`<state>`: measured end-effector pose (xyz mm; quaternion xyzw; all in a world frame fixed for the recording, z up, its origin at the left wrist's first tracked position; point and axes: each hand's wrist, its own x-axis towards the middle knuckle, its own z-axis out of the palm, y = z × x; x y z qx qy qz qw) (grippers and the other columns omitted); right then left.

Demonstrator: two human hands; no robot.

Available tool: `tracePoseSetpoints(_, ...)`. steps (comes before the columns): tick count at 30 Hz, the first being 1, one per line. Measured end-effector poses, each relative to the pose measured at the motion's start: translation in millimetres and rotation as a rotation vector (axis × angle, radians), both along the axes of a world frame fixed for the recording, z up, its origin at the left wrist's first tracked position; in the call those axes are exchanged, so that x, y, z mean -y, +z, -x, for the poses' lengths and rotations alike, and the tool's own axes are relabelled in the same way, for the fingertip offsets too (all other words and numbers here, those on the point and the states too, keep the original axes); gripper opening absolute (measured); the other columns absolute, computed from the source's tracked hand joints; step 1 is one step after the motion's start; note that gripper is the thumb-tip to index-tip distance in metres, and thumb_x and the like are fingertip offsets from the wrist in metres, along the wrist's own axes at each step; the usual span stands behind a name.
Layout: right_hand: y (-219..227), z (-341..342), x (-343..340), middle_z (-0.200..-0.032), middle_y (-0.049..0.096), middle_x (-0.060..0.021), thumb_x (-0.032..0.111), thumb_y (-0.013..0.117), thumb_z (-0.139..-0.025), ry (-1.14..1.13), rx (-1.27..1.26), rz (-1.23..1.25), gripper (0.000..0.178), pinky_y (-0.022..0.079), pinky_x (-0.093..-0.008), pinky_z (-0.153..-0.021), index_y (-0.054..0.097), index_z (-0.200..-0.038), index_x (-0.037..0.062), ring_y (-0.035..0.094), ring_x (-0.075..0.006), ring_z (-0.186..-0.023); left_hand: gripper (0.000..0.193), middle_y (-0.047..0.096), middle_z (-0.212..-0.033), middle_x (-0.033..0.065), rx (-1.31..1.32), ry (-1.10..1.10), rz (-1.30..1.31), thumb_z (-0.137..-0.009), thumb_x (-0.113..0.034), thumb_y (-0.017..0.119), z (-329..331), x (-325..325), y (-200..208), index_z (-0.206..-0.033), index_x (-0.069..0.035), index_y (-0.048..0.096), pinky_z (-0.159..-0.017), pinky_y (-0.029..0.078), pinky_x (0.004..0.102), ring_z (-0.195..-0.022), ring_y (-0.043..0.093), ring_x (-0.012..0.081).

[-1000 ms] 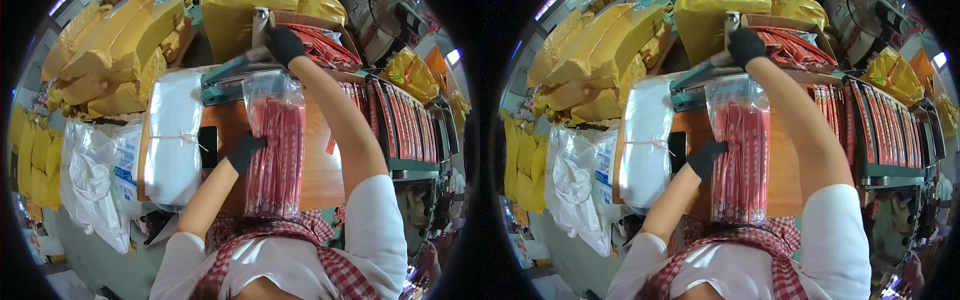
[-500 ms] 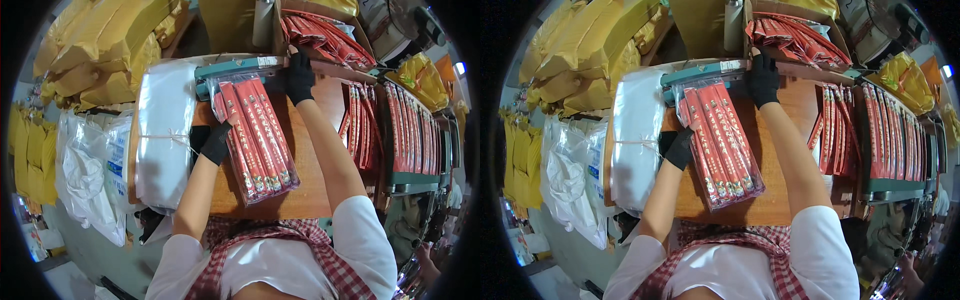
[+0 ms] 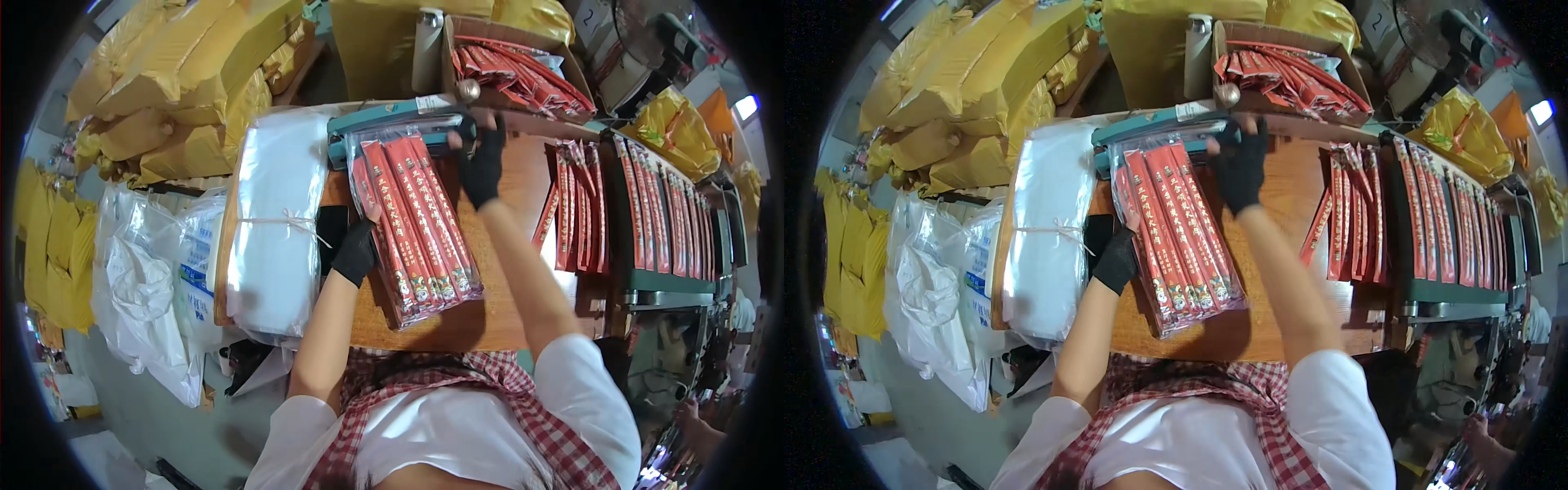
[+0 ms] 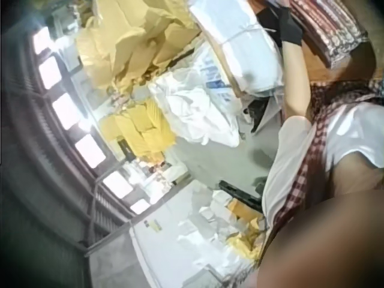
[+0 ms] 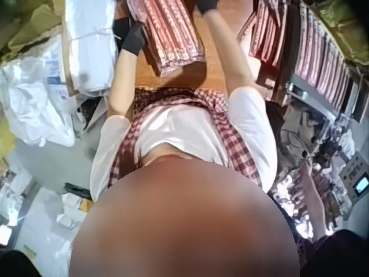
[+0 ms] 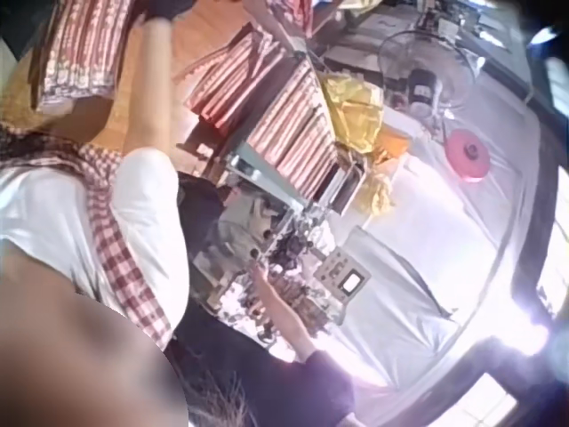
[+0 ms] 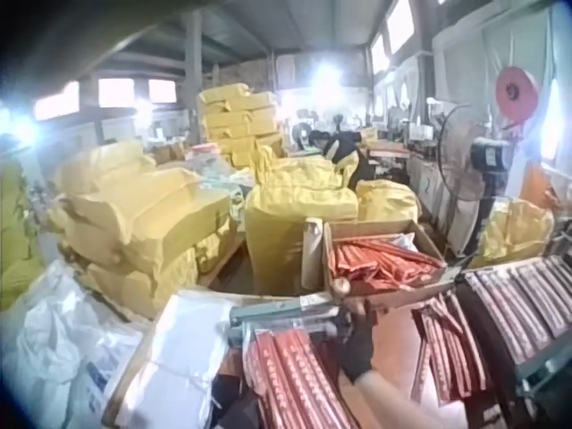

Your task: Bundling red incense sticks and placing them into clear plastic bags for distribution.

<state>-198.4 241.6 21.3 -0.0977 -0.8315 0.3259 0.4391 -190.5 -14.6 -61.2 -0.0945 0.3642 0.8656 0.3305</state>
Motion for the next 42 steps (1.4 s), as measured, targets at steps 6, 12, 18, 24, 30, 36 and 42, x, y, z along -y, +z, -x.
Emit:
tracePoseSetpoints(6,-30,-170,77,-0.118,0.056,-0.0102,0.019,0.076,-0.078,0.622,0.426,0.987,0.059,0.046,-0.0333,-0.091,0.044,-0.125,0.0025,0.055,-0.0173,-0.104,0.044,0.064,-0.112,0.0060,-0.089,-0.251,0.219,-0.084,-0.017,0.072,-50,-4,46,-0.122,-0.001,0.057,-0.089,0.049,0.0317,-0.098,0.062,0.0152)
tracePoseSetpoints(12,12,-224,100,-0.121,0.056,-0.0085,0.014,0.074,-0.073,0.772,0.593,1.331,0.072,0.044,-0.0359,-0.097,0.039,-0.136,0.0038,0.055,-0.0200,-0.111,0.065,0.054,-0.128,0.0069,-0.507,-0.149,0.197,-0.082,-0.016,0.073,-128,27,92,-0.137,-0.002,0.041,-0.102,0.040,0.0331,-0.115,0.052,0.0163)
tracePoseSetpoints(18,0,-190,136,-0.108,0.063,-0.0056,0.008,0.075,-0.072,0.904,0.637,1.326,0.056,0.050,-0.0339,-0.088,0.053,-0.123,0.0029,0.061,-0.0168,-0.096,0.047,0.055,-0.128,0.0088,-0.621,-0.005,0.767,-0.084,-0.015,0.066,-156,206,114,-0.126,0.000,0.053,-0.102,0.038,0.0338,-0.119,0.051,0.0195)
tracePoseSetpoints(24,111,-160,320,-0.096,0.065,-0.0028,0.012,0.078,-0.071,1.387,0.435,0.913,0.043,0.052,-0.0326,-0.075,0.059,-0.108,0.0027,0.063,-0.0173,-0.088,0.054,0.055,-0.124,0.0160,-0.527,0.183,2.313,-0.078,-0.021,0.071,-327,399,122,-0.126,-0.006,0.052,-0.099,0.041,0.0424,-0.119,0.050,0.0314)
tracePoseSetpoints(30,7,-209,431,-0.109,0.060,-0.0192,0.026,0.078,-0.065,1.686,-0.009,-0.113,0.072,0.049,-0.0448,-0.084,0.048,-0.126,0.0033,0.060,-0.0366,-0.096,0.072,0.052,-0.132,0.0163,0.128,0.713,1.884,-0.071,-0.029,0.076,-421,427,0,-0.132,-0.004,0.047,-0.101,0.041,0.0423,-0.124,0.046,0.0311)
tracePoseSetpoints(36,-156,-207,428,-0.116,0.061,-0.0226,0.024,0.063,-0.078,1.739,0.803,-0.787,0.059,0.048,-0.0458,-0.090,0.049,-0.134,0.0094,0.061,-0.0365,-0.105,0.034,0.068,-0.103,0.0175,-0.001,0.468,2.172,-0.086,-0.021,0.064,-427,405,13,-0.115,-0.003,0.063,-0.082,0.051,0.0390,-0.095,0.065,0.0329)
tracePoseSetpoints(42,-141,-222,480,-0.119,0.060,-0.0198,0.027,0.065,-0.077,1.788,0.674,-0.784,0.056,0.048,-0.0450,-0.091,0.054,-0.130,0.0123,0.060,-0.0362,-0.107,0.029,0.069,-0.096,0.0162,-0.137,0.360,2.180,-0.084,-0.020,0.065,-416,417,30,-0.108,-0.004,0.067,-0.079,0.052,0.0392,-0.087,0.065,0.0350)
